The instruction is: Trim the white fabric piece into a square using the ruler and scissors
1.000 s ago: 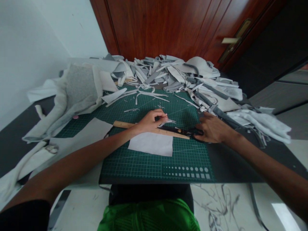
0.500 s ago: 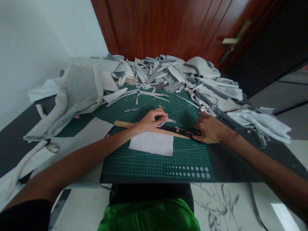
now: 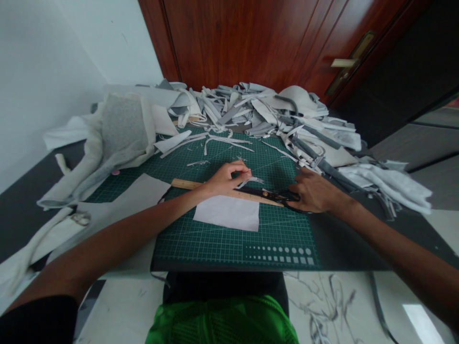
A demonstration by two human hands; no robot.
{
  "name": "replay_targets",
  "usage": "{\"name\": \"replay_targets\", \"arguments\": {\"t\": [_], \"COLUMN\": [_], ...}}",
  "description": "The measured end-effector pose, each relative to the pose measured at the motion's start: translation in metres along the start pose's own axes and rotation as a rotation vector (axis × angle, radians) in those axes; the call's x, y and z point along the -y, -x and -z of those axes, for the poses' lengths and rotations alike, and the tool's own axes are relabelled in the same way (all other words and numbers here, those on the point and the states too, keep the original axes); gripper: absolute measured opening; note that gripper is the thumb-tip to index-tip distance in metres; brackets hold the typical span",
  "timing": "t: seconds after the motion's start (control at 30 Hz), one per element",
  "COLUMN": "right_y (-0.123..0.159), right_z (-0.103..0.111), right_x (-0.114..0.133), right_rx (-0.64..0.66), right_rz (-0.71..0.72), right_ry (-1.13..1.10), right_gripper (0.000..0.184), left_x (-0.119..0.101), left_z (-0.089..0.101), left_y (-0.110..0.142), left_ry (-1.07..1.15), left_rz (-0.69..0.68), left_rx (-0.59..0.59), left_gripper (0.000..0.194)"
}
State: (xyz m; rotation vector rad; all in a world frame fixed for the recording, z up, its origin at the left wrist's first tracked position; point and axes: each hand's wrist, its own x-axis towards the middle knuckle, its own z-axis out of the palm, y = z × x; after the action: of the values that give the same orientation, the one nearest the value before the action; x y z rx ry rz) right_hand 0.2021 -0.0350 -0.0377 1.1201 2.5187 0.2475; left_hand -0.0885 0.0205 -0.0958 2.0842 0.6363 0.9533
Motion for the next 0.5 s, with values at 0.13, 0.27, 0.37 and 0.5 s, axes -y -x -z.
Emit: {"name": "replay_targets", "arguments": {"t": [0.13,0.27,0.37,0.5], "right_y": [0.0003,0.0003,0.0004,0.0004], "right_z": [-0.0013,-0.004,-0.0069,-0.0084], "right_x": [-0.0009,-0.0028,-0.0046,-0.006], "right_rx": [-0.021,-0.038,-0.038,-0.055], "right_rz": [0.005,0.011,0.014,0.012], "right_ry": [0.005,0.019,0.021,0.028], "right_gripper": [0.045,0.046,0.048,0.048], "left_x": [0.0002,0.0001,0.0007,0.0027], "left_z": [0.0005,0.0012,0.0016,0.002], "left_y": [0.0003,0.0005,0.0005,0.0007], "left_ry": [0.007,0.01,0.022,0.032], "left_rz": [-0.001,0.009,0.01,0.016], "left_rx": [-0.006,0.0,-0.009,-0.014], "left_gripper": [0.031,0.031,0.03,0.032]}}
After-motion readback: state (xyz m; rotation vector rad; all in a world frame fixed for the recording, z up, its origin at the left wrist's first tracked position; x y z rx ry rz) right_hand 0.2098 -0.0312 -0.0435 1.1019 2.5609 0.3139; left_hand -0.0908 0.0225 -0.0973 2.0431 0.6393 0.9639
